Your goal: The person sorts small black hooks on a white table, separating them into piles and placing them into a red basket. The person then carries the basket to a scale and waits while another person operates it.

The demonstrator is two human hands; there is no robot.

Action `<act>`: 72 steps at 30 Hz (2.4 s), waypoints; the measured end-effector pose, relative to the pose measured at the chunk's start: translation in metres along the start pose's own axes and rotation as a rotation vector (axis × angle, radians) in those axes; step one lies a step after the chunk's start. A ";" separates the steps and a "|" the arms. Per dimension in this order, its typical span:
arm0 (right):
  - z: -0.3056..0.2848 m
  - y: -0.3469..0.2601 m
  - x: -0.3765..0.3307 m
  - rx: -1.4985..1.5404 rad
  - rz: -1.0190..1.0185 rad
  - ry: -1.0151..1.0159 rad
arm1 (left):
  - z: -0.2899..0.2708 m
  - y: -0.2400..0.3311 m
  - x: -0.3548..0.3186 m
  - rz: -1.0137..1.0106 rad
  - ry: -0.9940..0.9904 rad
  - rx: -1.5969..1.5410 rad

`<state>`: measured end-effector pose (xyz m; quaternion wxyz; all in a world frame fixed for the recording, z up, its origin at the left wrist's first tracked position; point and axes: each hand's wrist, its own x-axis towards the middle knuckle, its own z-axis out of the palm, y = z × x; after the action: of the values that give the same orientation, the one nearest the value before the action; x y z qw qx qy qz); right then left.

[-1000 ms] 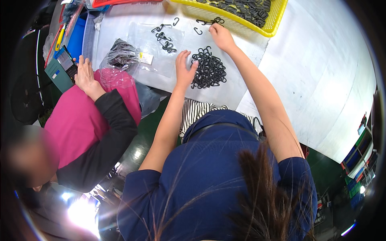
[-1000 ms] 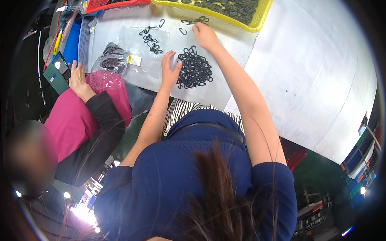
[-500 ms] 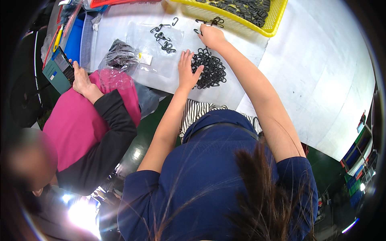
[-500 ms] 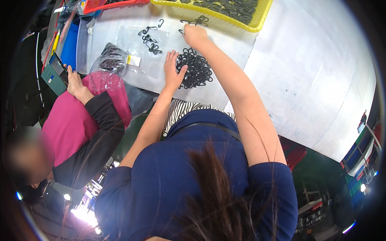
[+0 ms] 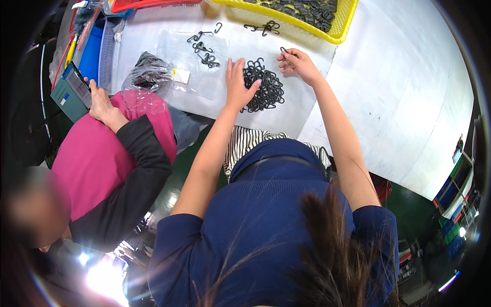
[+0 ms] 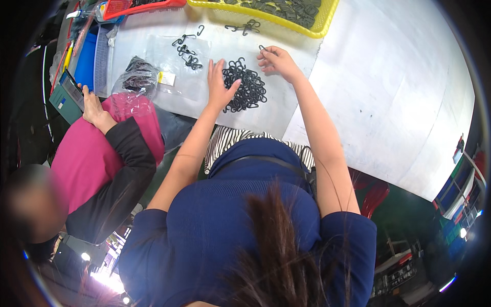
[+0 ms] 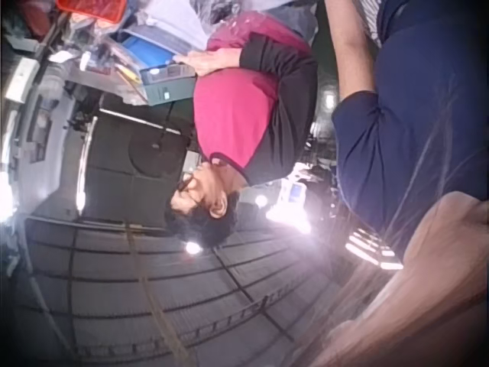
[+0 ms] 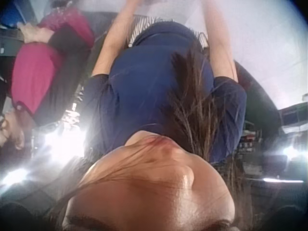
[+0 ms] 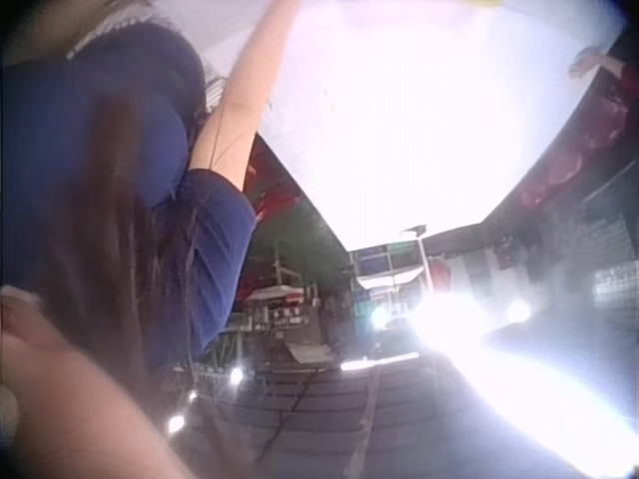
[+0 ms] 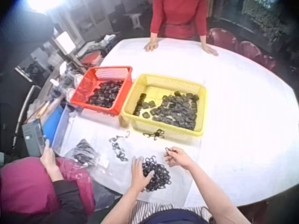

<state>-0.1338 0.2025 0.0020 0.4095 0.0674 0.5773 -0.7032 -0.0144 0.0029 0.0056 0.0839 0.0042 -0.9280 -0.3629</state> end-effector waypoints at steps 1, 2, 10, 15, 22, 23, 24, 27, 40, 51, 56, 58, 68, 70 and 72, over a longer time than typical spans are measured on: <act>0.001 -0.001 -0.002 0.038 0.032 -0.015 | 0.000 0.003 0.005 0.035 -0.034 0.010; 0.002 -0.003 -0.003 0.076 0.064 -0.030 | -0.001 0.006 0.010 0.069 -0.068 0.020; 0.009 0.000 0.016 0.111 0.054 0.123 | 0.005 0.006 0.017 0.228 -0.325 0.096; 0.004 0.000 0.004 -0.252 0.048 0.156 | 0.000 0.008 0.009 0.274 -0.361 0.033; -0.007 0.007 -0.014 -0.023 -0.047 0.237 | 0.008 0.007 0.008 0.111 -0.022 -0.086; -0.009 0.007 -0.015 -0.021 -0.028 0.244 | 0.007 0.005 0.011 0.079 0.029 -0.055; -0.008 0.007 -0.015 -0.019 -0.007 0.249 | 0.006 0.001 0.013 0.045 0.081 -0.022; -0.004 0.005 -0.016 -0.072 -0.002 0.294 | 0.006 -0.013 0.015 -0.034 0.040 -0.081; 0.029 0.003 -0.031 -0.784 -0.286 0.048 | 0.010 -0.010 0.016 0.008 0.013 0.123; 0.030 -0.047 0.013 -1.210 -0.692 0.405 | 0.007 -0.010 0.017 0.009 0.003 0.113; 0.038 -0.048 0.058 -1.434 -0.489 0.292 | 0.007 -0.009 0.016 -0.001 0.000 0.130; 0.035 -0.045 0.069 -1.443 -0.473 0.269 | 0.007 -0.008 0.017 0.001 -0.002 0.125; 0.019 -0.034 0.040 -1.214 -0.491 0.453 | 0.008 -0.009 0.015 -0.014 -0.012 0.126; 0.010 -0.030 0.031 -1.096 -0.504 0.505 | 0.006 -0.007 0.016 -0.003 -0.003 0.123; -0.003 -0.021 0.022 -0.965 -0.518 0.563 | 0.005 -0.006 0.017 0.004 -0.001 0.127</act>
<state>-0.1631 0.1937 0.0044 0.0414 -0.0850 0.9141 -0.3943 -0.0321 0.0011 0.0005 0.0835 0.0076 -0.9493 -0.3031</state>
